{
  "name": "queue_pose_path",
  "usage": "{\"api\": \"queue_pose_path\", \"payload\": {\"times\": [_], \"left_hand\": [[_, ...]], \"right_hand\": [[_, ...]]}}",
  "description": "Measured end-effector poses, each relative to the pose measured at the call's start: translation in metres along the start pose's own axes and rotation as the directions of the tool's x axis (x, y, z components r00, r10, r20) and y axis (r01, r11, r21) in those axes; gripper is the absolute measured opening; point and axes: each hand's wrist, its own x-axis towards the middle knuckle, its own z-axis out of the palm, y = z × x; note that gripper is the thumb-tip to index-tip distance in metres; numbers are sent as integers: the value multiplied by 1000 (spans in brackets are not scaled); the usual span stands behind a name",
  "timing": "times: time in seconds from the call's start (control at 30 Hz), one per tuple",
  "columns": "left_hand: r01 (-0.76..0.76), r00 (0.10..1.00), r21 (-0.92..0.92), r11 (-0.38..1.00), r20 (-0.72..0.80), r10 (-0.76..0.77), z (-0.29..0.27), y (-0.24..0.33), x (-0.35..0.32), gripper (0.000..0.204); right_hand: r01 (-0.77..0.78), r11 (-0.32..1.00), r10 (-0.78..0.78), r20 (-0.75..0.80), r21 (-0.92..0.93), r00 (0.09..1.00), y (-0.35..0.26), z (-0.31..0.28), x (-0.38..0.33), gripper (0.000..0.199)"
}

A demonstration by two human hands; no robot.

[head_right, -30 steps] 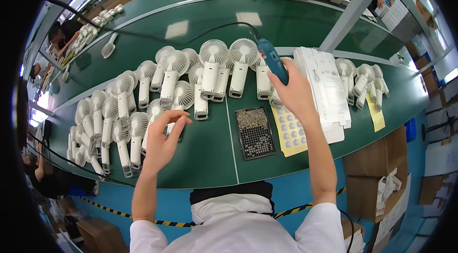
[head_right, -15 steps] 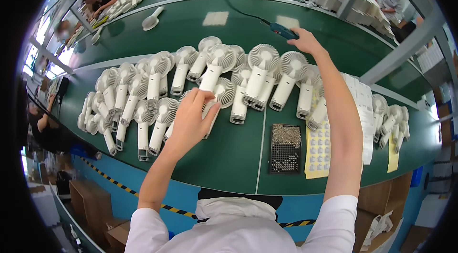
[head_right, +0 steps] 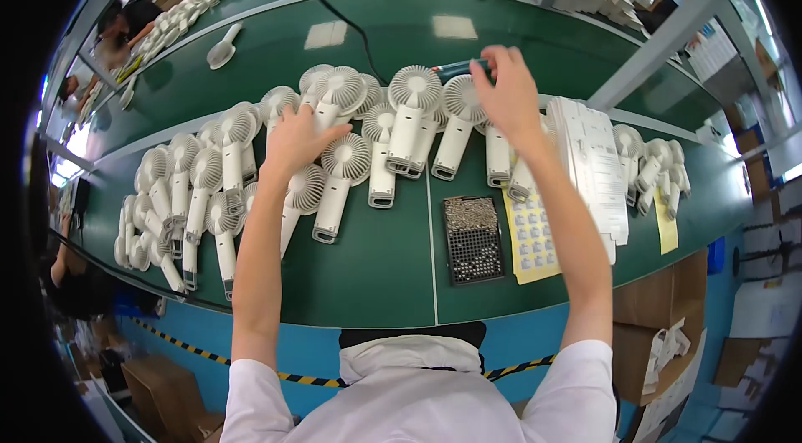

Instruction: Assembling portable hand fans by securing screws with an electric screwdriver on an assembly line.

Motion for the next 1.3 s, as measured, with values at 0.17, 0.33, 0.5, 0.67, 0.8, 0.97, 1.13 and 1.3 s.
{"api": "queue_pose_path", "payload": {"times": [0.17, 0.33, 0.5, 0.67, 0.8, 0.97, 1.13, 1.3], "left_hand": [[41, 999, -1, 999, -4, -41, 6, 7, 9, 83], [47, 996, -33, 998, 80, -45, 12, 0, 20, 80], [-35, 998, -252, 967, 34, 45, 22, -13, 30, 69], [-29, 1000, -475, 879, -9, 29, 36, -25, 34, 63], [-136, 989, -561, 816, -128, 77, 36, -19, 29, 58], [-254, 943, -492, 833, -318, 100, 33, -10, 28, 51], [-408, 894, -461, 788, -376, 243, 10, -21, 16, 42], [-363, 929, -575, 733, -289, 233, -10, 5, -6, 36]], "right_hand": [[-285, 958, 283, 99, 16, 954, -23, 2, -85, 47], [-434, 901, 423, 225, 0, 878, -46, 18, -96, 67], [-462, 880, 437, 192, 112, 879, -39, 52, -89, 88], [-518, 854, 485, 285, 51, 827, -46, 62, -76, 97], [-563, 820, 493, 372, 103, 786, -50, 59, -72, 102], [-408, 901, 426, 115, -149, 898, -57, 57, -86, 109], [-394, 919, 377, 249, 20, 892, -64, 49, -80, 98], [-341, 930, 313, 190, 137, 931, -46, 11, -91, 86]]}}
